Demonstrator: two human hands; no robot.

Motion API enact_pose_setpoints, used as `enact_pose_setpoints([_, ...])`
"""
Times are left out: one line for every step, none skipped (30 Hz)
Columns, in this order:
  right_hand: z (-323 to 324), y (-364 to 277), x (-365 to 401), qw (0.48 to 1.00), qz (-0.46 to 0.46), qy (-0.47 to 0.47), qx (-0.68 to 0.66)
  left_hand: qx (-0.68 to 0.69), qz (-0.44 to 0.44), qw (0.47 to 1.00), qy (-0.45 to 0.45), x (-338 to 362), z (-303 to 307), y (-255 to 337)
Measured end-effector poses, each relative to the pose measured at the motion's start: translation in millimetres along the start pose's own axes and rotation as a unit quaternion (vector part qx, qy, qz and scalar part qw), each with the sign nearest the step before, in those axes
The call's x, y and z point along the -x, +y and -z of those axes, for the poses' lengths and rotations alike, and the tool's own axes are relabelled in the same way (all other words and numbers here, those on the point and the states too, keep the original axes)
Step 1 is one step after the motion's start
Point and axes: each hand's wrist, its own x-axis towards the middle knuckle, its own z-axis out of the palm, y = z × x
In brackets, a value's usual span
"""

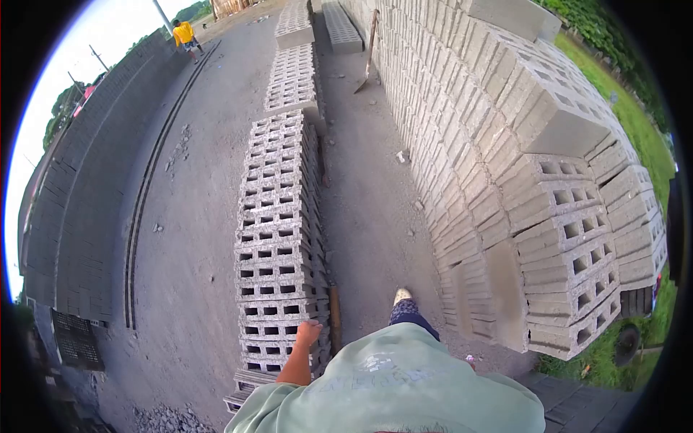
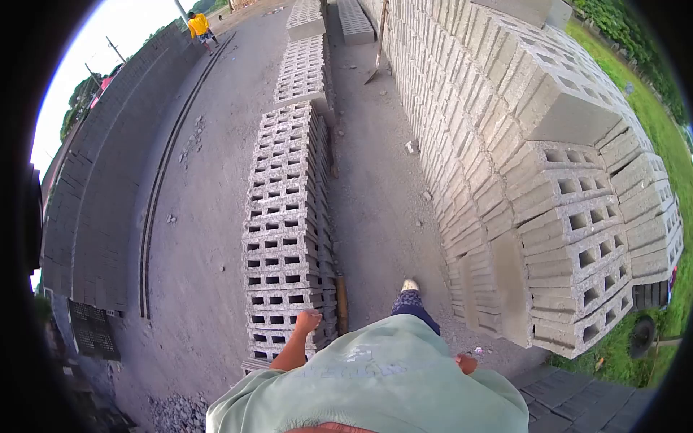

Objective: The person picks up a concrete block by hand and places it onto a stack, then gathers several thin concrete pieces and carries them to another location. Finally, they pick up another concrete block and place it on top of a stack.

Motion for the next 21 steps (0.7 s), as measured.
enact_pose_setpoints([-19.9,-28.6,-19.6,1.0,0.018,-0.007,0.004,-0.001,0.002,1.0,0.002,-27.6,1.2,9.5])
enact_pose_setpoints([-38.8,-57.3,-50.6,0.999,0.031,-0.013,0.001,0.011,0.001,1.0,-0.014,-54.2,-0.1,20.1])
enact_pose_setpoints([-60.1,-90.4,-76.1,0.999,0.037,-0.014,-0.007,0.025,0.001,0.999,-0.03,-77.1,0.1,34.6])
enact_pose_setpoints([-76.8,-118.0,-116.0,0.999,0.02,0.0,-0.037,-0.021,-0.008,0.998,-0.051,-98.5,7.9,54.5])
enact_pose_setpoints([-99.1,-152.6,-160.8,0.998,0.003,0.015,-0.068,-0.021,-0.005,0.998,-0.051,-115.4,16.1,69.9])
enact_pose_setpoints([-116.7,-194.6,-202.3,0.999,0.032,-0.001,-0.042,-0.091,-0.069,0.992,-0.057,-142.6,28.3,92.1])
enact_pose_setpoints([-135.2,-233.0,-236.8,0.998,0.056,-0.017,-0.016,-0.163,-0.128,0.976,-0.065,-165.4,42.2,111.3])
enact_pose_setpoints([-153.3,-273.7,-266.3,0.995,0.09,-0.039,-0.005,-0.187,-0.138,0.969,-0.09,-182.9,62.1,138.8])
enact_pose_setpoints([-172.4,-326.2,-296.0,0.99,0.128,-0.061,0.003,-0.188,-0.137,0.968,-0.09,-200.4,76.1,159.8])
enact_pose_setpoints([-195.2,-385.8,-320.3,0.991,0.112,-0.059,0.045,-0.137,-0.127,0.982,-0.042,-226.2,94.7,185.0])
enact_pose_setpoints([-220.3,-439.0,-337.8,0.99,0.093,-0.058,0.09,-0.084,-0.113,0.99,0.003,-246.2,110.3,204.2])
enact_pose_setpoints([-245.5,-490.5,-350.9,0.984,0.117,-0.081,0.107,0.006,-0.065,0.995,0.079,-272.2,116.1,215.6])
enact_pose_setpoints([-273.5,-543.7,-364.1,0.976,0.144,-0.103,0.124,0.147,-0.024,0.987,0.056,-291.7,134.9,237.6])
enact_pose_setpoints([-303.9,-599.9,-364.4,0.97,0.172,-0.123,0.12,0.18,-0.018,0.98,0.086,-309.6,146.4,255.0])
enact_pose_setpoints([-334.6,-653.9,-359.3,0.962,0.2,-0.144,0.116,0.212,-0.014,0.97,0.118,-330.9,157.5,272.1])
enact_pose_setpoints([-364.6,-698.5,-361.3,0.949,0.244,-0.176,0.092,0.218,-0.016,0.968,0.121,-353.1,168.3,286.4])
enact_pose_setpoints([-391.9,-738.8,-367.2,0.933,0.285,-0.209,0.068,0.212,0.006,0.971,0.112,-375.7,179.5,298.9])
enact_pose_setpoints([-414.9,-776.5,-374.5,0.932,0.288,-0.209,0.071,0.204,0.03,0.973,0.102,-400.1,189.2,310.1])
enact_pose_setpoints([-437.2,-808.5,-384.0,0.914,0.332,-0.201,0.12,0.206,0.031,0.973,0.102,-426.6,196.7,319.5])
enact_pose_setpoints([-458.5,-831.0,-395.4,0.893,0.372,-0.193,0.167,0.116,0.025,0.991,0.06,-451.6,206.2,326.4])
enact_pose_setpoints([-475.8,-847.8,-410.2,0.894,0.369,-0.193,0.164,0.024,0.017,0.999,0.018,-476.7,220.6,331.7])
